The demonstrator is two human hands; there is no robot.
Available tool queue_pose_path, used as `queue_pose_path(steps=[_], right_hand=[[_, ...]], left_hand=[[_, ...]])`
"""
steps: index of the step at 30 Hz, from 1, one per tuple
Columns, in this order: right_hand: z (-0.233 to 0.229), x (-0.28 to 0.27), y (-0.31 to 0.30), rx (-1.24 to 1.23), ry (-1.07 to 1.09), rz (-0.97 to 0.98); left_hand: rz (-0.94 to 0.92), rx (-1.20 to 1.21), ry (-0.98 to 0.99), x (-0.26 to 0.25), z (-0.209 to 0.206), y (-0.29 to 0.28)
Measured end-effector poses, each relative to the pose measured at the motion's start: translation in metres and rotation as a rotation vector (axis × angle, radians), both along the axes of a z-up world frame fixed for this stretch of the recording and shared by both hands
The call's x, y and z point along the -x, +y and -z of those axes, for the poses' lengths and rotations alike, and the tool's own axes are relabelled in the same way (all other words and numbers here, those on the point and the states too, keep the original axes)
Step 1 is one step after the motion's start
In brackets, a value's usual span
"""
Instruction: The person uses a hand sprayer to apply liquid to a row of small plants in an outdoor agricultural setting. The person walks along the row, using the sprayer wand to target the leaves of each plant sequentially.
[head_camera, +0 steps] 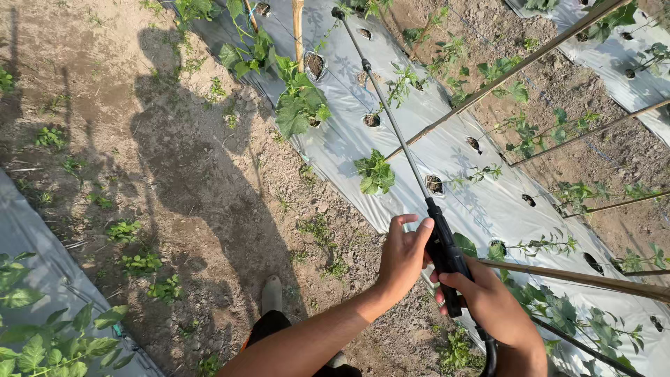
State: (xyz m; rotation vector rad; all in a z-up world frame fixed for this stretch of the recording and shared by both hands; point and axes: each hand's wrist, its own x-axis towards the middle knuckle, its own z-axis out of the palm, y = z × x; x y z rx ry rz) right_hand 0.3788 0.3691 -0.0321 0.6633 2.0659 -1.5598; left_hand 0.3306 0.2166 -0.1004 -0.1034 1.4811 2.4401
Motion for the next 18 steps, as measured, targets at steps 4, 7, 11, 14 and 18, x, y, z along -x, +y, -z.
queue_pose_path(steps=[4,7,11,14,18], right_hand=[[0.011,-0.051,0.023,-0.045,0.019,-0.129],[0.029,-0.092,0.023,-0.518,0.100,-0.339],[0.061,-0.128,0.014,-0.707,0.420,-0.468],[0.069,-0.144,0.009,-0.778,0.337,-0.457],[0.070,-0.160,0.007,-0.799,0.304,-0.453]], left_hand=[[-0.070,0.029,0.049,-0.062,0.035,0.045],[-0.261,0.178,0.139,-0.091,0.071,0.073],[-0.142,-0.137,-0.210,-0.126,0.090,0.083],[0.016,-0.148,-0.295,-0.141,0.095,0.068],[-0.026,-0.059,-0.222,-0.159,0.101,0.071]])
